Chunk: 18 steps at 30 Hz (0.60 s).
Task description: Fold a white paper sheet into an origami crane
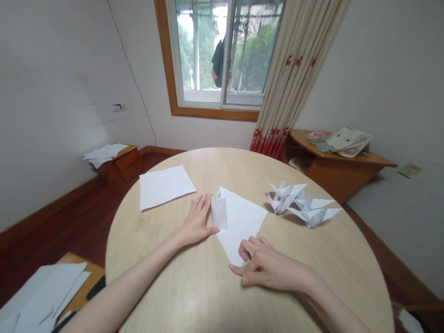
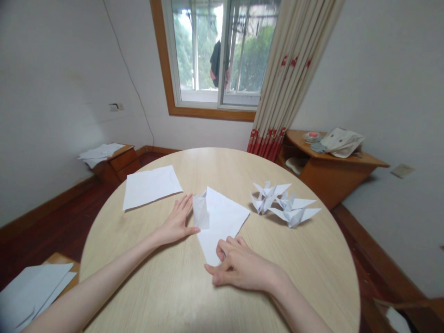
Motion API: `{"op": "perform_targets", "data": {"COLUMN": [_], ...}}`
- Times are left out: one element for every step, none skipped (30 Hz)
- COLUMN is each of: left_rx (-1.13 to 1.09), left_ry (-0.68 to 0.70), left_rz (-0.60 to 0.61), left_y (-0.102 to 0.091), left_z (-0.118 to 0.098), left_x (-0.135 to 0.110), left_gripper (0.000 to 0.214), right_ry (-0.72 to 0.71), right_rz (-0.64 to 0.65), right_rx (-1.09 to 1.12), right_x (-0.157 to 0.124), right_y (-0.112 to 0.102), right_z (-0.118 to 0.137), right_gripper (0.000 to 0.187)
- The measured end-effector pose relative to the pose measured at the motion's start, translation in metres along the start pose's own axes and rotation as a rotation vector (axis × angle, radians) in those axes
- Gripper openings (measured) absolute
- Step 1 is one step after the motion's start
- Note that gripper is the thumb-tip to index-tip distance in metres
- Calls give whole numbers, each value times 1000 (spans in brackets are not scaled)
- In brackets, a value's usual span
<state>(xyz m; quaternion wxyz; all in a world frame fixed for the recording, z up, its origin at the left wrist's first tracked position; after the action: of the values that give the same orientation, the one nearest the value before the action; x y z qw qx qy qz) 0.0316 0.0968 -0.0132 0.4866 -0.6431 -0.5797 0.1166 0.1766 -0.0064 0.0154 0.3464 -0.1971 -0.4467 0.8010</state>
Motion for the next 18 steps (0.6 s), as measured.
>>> {"op": "perform_targets", "data": {"left_rx": [-2,-5,-7,-8,-8,-7,-4,-1,3,5,6,5,5,6,8,11,12,9], "left_ry": [7,14,20,27,37,51,70,94,121,149,176,198,216,230,240,249,259,270], "left_rz": [-8,-20,-32,-42,-50,-57,-66,-77,-91,-106,-120,-131,-141,-150,-160,-170,-178,-182], "left_y": [0,-1,-2,-2,-3,-3,-4,-5,-7,-9,-11,-12,-14,-16,-18,-19,-21,-22], "left_z": [-1,-1,-2,-3,-4,-5,-7,-10,-12,-15,-18,-21,-24,-27,-29,-31,-33,-35], "left_x": [0,0,-1,-1,-1,-2,-2,-2,-2,-3,-3,-3,-4,-4,-4,-5,-5,-6], "left_gripper": [104,106,107,109,110,111,111,111,111,110,109,109,108,107,107,108,108,109], "right_ry": [-1,-1,-3,-4,-3,-7,-4,5,12,16,20,14,-2,-17,-36,-58,-81,-106], "right_rz": [-4,-14,-27,-45,-68,-87,-108,-132,-152,-165,-194,-223,-252,-285,-318,-356,-396,-438], "right_rx": [4,10,18,30,42,55,66,85,105,118,127,137,154,166,172,170,159,139], "right_x": [0,1,1,2,4,5,6,7,9,10,11,13,14,14,14,14,14,13], "right_y": [0,0,0,0,0,1,1,1,2,3,3,3,2,0,-1,-4,-7,-10], "right_z": [0,0,-1,-2,-3,-4,-7,-9,-12,-14,-16,-17,-17,-16,-15,-14,-12,-11], "right_gripper": [20,21,23,27,31,34,35,32,27,22,23,26,29,31,33,32,31,30]}}
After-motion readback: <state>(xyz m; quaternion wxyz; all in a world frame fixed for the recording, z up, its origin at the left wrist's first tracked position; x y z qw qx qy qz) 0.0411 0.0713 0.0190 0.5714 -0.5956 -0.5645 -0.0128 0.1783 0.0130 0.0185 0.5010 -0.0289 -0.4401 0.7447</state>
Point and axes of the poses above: each hand's wrist, its own x-axis towards the middle knuckle, its own y-axis out of the palm, z = x × y, the point moved 8 cm from there along x, towards the middle knuckle, and after that the axes turned 14 degrees about -z, right-handed, at the moved point
